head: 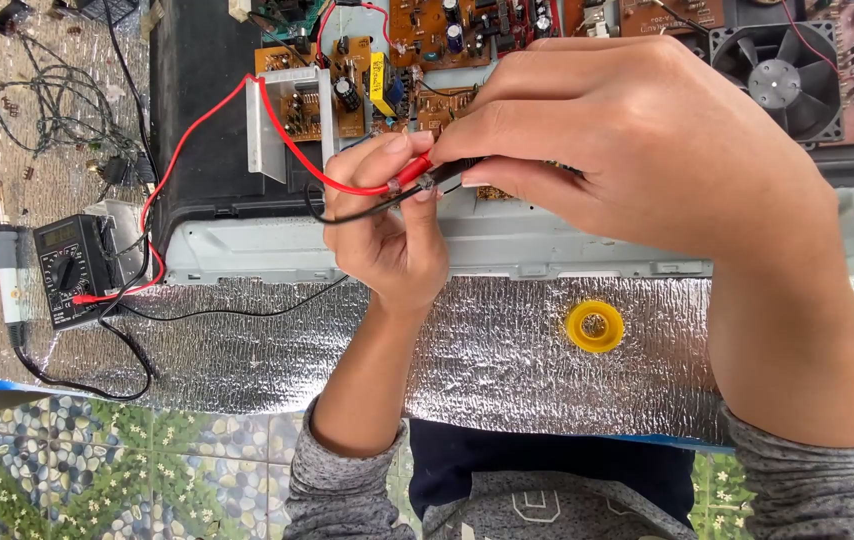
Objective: Testing components on a television circuit board using a digital multimeter to diagnose faults.
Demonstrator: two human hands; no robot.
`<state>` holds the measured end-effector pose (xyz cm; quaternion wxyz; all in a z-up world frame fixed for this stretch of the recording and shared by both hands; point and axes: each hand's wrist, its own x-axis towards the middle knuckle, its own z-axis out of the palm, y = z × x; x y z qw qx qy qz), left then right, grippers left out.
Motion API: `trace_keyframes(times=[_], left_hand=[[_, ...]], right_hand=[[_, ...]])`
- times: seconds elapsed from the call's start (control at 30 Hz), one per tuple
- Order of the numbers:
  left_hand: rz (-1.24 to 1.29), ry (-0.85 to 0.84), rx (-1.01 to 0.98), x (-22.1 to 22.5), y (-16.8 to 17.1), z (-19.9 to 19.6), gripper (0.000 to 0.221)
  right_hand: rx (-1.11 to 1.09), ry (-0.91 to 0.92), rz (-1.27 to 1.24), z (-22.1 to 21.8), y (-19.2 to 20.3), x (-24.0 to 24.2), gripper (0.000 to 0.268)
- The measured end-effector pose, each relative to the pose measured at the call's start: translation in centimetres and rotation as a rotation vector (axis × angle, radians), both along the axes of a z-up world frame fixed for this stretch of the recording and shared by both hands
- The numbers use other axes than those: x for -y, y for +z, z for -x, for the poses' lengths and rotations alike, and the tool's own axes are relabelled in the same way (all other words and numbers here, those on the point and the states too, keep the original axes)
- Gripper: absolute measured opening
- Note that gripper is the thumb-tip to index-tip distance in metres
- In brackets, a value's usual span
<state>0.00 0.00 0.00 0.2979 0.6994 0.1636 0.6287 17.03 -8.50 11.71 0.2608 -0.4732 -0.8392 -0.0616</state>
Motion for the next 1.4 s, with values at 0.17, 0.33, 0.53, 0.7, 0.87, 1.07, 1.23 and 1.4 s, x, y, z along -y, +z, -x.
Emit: trace_keyframes(times=[0.17,0.33,0.53,0.7,0.87,1.07,1.23,1.4], left_hand=[[-0.068,0.028,0.013,0.0,0.1,0.1,0.021],[-0.103,0.110,-0.019,0.2,-0.9,0.5,0.023],[-0.094,0.105,0.010,0.3,-1.5,0.5,0.016],[-0.098,0.111,0.011,0.3,-1.4,0.4,0.021],[-0.094,0.080,0.013,0.2,-1.7,0.5,0.023],[-0.089,0.105,-0.002,0.3,-0.9,0.5,0.021],[-0.097,0.110,-0.006,0.3,-0.7,0.6,0.023],[-0.131,-0.053,-0.095,0.2,-0.9,0.9,0.025]], right_hand=[[-0.037,0.036,0.015,0.2,0.1,-0.3,0.012],[-0.044,0.034,0.014,0.5,-0.1,-0.4,0.011],[-0.023,0.060,-0.013,0.4,-0.3,-0.6,0.009],[0.009,0.053,-0.005,0.6,0.0,-0.4,0.009],[0.039,0.050,-0.013,0.6,-0.4,-0.4,0.007],[0.050,0.027,0.001,0.8,-0.4,-0.2,0.009],[0.043,0.007,0.029,0.8,-0.3,-0.1,0.012],[0.041,0.002,0.110,0.2,-0.6,-0.2,0.010]])
